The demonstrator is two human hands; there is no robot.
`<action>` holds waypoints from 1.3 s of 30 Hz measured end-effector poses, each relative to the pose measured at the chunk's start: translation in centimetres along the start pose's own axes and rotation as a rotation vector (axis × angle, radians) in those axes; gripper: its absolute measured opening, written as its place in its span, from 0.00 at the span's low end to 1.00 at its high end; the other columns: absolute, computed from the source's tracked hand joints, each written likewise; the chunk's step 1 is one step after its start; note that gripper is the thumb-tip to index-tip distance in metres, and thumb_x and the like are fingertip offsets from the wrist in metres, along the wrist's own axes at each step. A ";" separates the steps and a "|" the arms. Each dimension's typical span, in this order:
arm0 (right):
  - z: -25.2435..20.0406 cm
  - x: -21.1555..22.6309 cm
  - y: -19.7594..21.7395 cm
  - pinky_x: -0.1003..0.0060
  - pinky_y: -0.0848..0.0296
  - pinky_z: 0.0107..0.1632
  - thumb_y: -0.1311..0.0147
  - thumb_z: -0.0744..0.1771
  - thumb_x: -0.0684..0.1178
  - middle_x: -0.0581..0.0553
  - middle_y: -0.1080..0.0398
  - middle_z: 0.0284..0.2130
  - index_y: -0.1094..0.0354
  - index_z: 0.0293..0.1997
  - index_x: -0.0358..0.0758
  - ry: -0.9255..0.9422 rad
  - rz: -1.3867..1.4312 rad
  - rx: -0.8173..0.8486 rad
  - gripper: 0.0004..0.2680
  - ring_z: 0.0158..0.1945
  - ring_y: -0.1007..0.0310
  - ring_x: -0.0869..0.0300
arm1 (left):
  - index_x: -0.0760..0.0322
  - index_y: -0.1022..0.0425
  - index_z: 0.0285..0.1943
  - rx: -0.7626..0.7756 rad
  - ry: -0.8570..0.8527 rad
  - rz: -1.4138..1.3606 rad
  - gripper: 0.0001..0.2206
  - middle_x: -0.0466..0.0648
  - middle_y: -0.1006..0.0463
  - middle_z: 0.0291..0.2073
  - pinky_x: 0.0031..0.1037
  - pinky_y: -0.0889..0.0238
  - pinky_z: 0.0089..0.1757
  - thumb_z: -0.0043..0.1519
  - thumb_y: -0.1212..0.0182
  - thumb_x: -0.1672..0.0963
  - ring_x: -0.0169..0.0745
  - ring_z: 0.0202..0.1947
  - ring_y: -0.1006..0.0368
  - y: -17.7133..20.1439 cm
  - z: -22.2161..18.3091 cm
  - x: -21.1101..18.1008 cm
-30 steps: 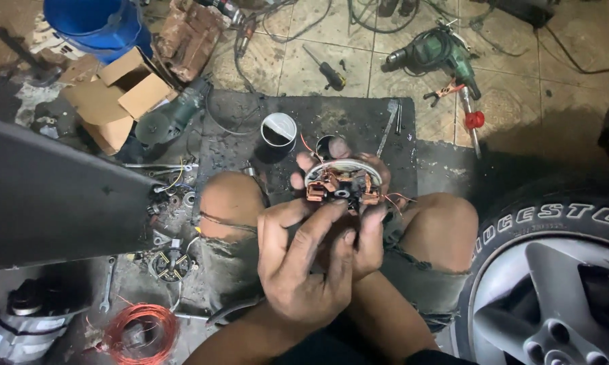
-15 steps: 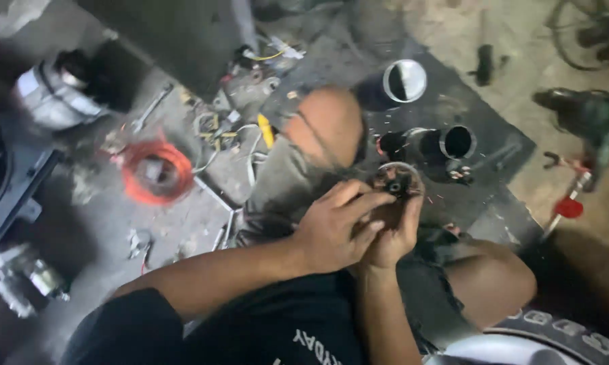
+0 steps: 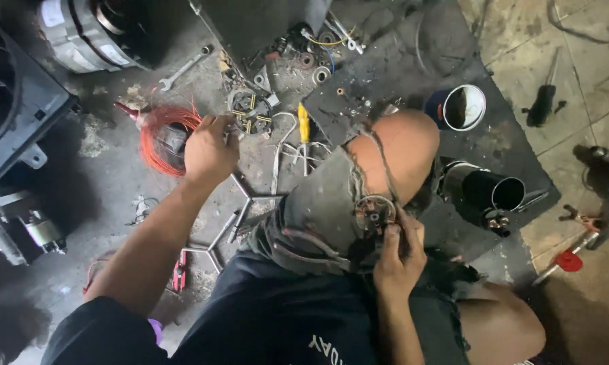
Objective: The person is untangling a coil of copper wire and then working on the internal components of a motor by positioning and connecting the wires.
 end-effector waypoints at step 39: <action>5.0 -4.0 0.7 0.52 0.16 0.40 0.24 0.55 0.39 0.32 0.27 0.44 0.41 0.57 0.30 -0.026 0.266 0.277 0.29 0.37 0.19 0.46 | 0.72 0.24 0.54 0.776 0.523 -1.819 0.16 0.57 0.24 0.39 0.39 0.33 0.45 0.60 0.39 0.56 0.54 0.42 0.27 -0.6 1.0 -19.3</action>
Point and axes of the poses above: each hand's wrist, its own z-axis towards the middle knuckle, its own y-axis out of the back of the hand, x = y × z, the point moved 4 cm from there along z, towards the middle knuckle
